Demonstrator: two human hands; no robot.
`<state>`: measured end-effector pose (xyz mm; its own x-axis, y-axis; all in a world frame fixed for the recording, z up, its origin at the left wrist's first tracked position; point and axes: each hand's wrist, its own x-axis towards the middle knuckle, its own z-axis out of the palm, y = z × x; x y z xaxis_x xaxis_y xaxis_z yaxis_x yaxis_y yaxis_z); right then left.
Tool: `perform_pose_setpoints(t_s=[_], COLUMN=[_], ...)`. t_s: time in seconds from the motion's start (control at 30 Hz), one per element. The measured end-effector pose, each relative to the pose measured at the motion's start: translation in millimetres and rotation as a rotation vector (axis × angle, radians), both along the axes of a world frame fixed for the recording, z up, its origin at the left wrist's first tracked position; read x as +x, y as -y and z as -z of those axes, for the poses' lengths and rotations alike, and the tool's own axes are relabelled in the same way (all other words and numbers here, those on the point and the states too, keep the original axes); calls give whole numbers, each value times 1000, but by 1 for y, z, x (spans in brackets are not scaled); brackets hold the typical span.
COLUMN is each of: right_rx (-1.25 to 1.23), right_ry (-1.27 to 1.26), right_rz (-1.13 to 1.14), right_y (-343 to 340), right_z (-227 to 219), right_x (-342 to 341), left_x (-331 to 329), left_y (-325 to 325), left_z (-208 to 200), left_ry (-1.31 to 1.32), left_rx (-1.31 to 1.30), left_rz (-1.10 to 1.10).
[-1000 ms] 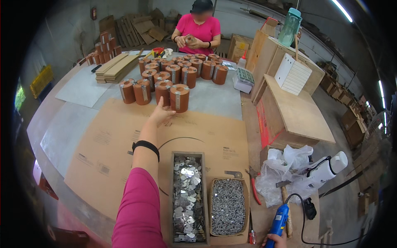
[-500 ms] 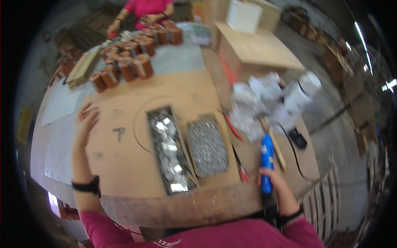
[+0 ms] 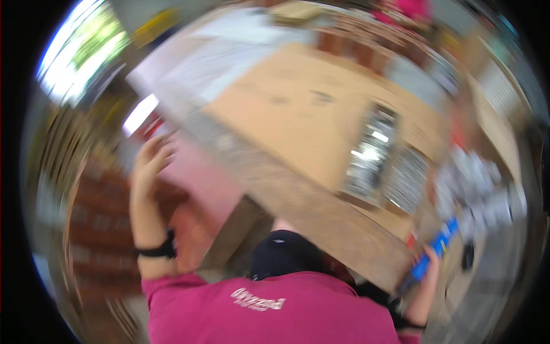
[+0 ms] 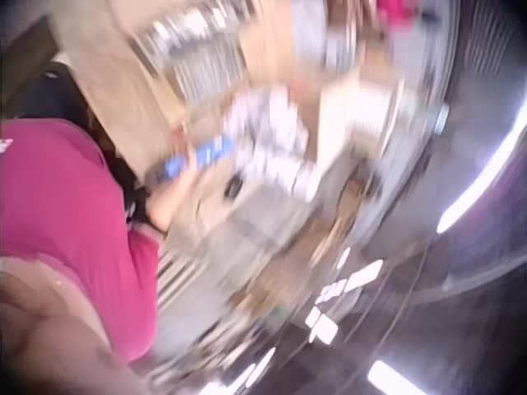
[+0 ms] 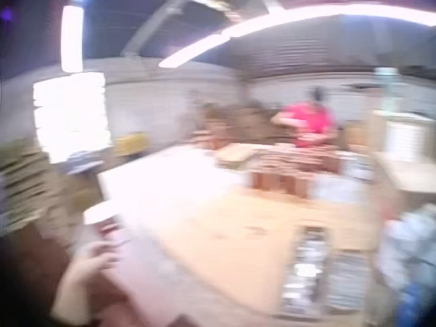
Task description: Assembling small metal components onto wooden or bamboo cylinders using a power screwdriver.
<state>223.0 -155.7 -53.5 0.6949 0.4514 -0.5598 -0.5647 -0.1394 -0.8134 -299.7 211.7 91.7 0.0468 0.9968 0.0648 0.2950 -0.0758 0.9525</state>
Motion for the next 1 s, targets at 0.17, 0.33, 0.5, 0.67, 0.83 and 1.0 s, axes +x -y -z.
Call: perform_pose_setpoints(t_s=[0.17, 0.33, 0.5, 0.67, 0.83, 1.0], right_rx=[-50, -139, -171, -186, -185, -184], right_ry=[46, 104, 128, 147, 150, 147], right_rz=[-112, -176, -176, -150, -98, -80], right_y=[27, -21, -41, -39, -29, -14], right_z=[19, 15, 13, 10, 12, 16], right_x=[36, 30, 27, 25, 21, 23], left_x=[-86, -161, -163, -142, -123, -129], left_y=[75, 131, 84, 6, -32, -42], left_z=[-19, 3, 33, 75, 71, 90], left_ry=[45, -5, -430, -1012, -1153, -1148], left_rx=[1, 0, 5, 120, -54, -191], left_rz=[-272, -624, -545, -768, -825, -956])
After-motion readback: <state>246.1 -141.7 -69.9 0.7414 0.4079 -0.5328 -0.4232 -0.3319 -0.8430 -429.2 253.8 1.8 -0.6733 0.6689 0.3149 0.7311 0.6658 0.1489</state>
